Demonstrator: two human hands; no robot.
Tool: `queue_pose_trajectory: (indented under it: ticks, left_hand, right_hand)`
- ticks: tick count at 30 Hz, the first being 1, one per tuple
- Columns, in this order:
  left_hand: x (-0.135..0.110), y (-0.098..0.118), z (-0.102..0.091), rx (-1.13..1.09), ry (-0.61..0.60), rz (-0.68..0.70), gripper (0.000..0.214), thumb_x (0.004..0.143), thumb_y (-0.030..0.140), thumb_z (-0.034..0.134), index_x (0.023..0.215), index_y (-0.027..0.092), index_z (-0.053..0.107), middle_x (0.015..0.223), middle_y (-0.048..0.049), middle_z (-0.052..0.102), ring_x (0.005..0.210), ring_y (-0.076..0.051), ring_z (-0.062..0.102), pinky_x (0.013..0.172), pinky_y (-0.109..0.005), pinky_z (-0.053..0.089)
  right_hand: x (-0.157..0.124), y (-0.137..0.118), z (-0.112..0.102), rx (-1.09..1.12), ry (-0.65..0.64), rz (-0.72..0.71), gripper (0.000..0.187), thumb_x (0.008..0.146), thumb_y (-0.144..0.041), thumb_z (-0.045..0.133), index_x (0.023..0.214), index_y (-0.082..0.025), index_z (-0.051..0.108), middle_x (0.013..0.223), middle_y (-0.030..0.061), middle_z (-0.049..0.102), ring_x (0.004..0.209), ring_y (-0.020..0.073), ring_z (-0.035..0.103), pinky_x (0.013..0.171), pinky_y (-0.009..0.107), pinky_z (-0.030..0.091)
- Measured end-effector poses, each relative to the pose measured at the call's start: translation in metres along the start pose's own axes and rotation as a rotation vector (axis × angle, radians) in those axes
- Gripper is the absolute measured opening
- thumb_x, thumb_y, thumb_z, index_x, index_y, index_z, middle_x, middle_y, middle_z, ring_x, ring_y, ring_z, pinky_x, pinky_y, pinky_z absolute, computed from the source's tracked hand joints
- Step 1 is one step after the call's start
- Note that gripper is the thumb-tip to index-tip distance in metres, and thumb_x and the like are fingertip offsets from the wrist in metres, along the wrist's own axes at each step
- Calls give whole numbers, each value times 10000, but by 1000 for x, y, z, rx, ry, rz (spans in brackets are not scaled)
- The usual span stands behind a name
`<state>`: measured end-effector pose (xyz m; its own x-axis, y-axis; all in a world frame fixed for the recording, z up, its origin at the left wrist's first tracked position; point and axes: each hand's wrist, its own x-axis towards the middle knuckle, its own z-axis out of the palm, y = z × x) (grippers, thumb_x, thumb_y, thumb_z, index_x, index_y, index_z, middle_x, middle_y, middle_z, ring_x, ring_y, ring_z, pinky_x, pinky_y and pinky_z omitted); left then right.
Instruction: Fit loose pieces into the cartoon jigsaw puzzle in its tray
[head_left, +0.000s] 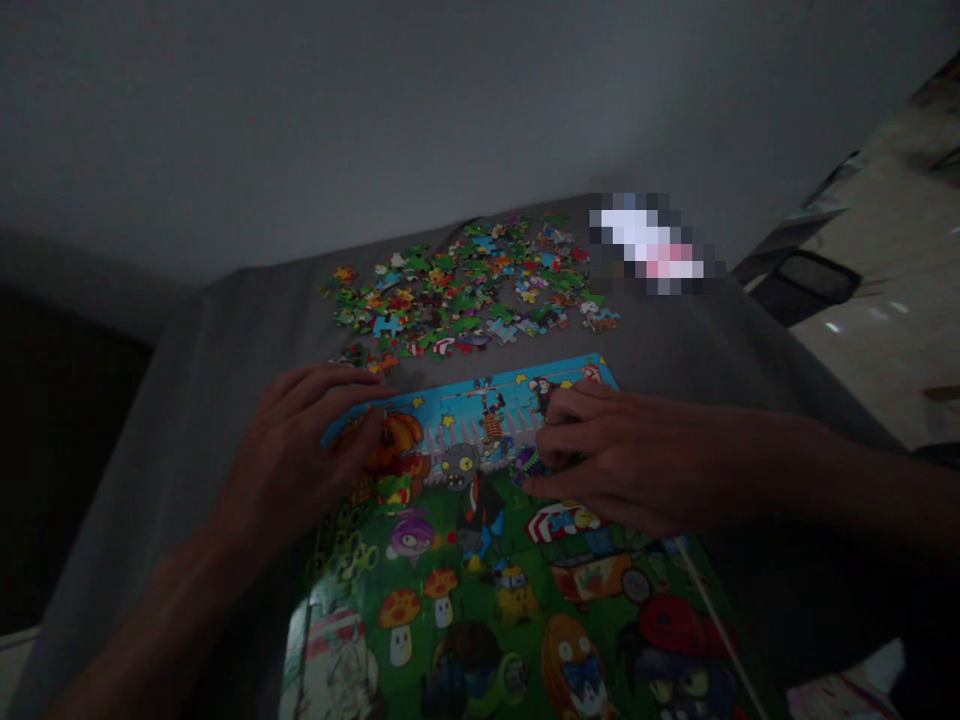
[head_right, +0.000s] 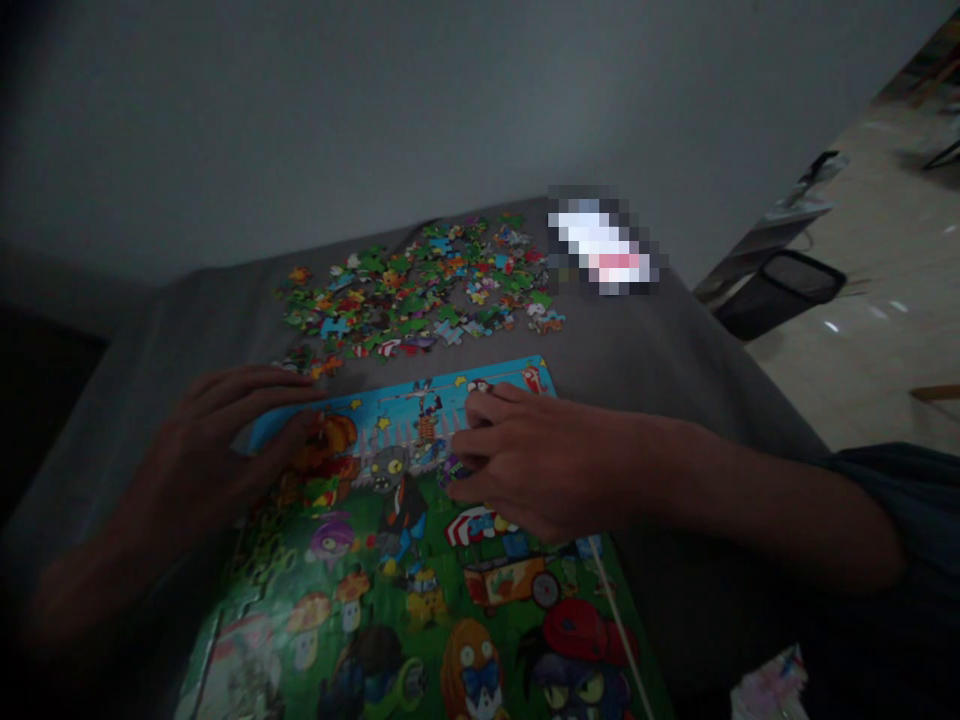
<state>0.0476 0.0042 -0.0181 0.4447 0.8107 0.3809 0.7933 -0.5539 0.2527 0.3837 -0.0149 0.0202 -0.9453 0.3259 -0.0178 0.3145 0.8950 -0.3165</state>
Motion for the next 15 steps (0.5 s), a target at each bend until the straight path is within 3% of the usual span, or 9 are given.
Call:
queue_pose_trajectory:
  ticks: [8, 11, 15]
  left_hand:
    - [3, -3, -4, 12, -21, -17, 251, 965, 394, 548, 1104, 266, 713, 1150, -53, 726, 1098, -294, 661, 1009, -505, 498]
    - [6, -20, -6, 19, -20, -92, 267, 952, 386, 547, 1101, 235, 710, 1154, -64, 732, 1092, -293, 667, 1010, -502, 501]
    - [10, -56, -3, 61, -10, -309, 379, 920, 436, 524, 1174, 209, 688, 1246, -113, 703, 1195, -336, 629, 1067, -539, 471]
  right_hand:
    - [0, 0, 0, 16, 22, -10, 267, 996, -202, 529, 1178, -188, 724, 985, 78, 642, 975, 246, 472, 830, 398, 345]
    - [1, -1, -2, 16, 49, -16, 280, 1001, -198, 510, 1189, -183, 717, 994, 82, 647, 965, 243, 481, 822, 394, 352]
    - [2, 0, -3, -12, 143, -28, 318, 1028, -209, 454, 1237, -171, 691, 975, 83, 649, 899, 228, 495, 786, 383, 363]
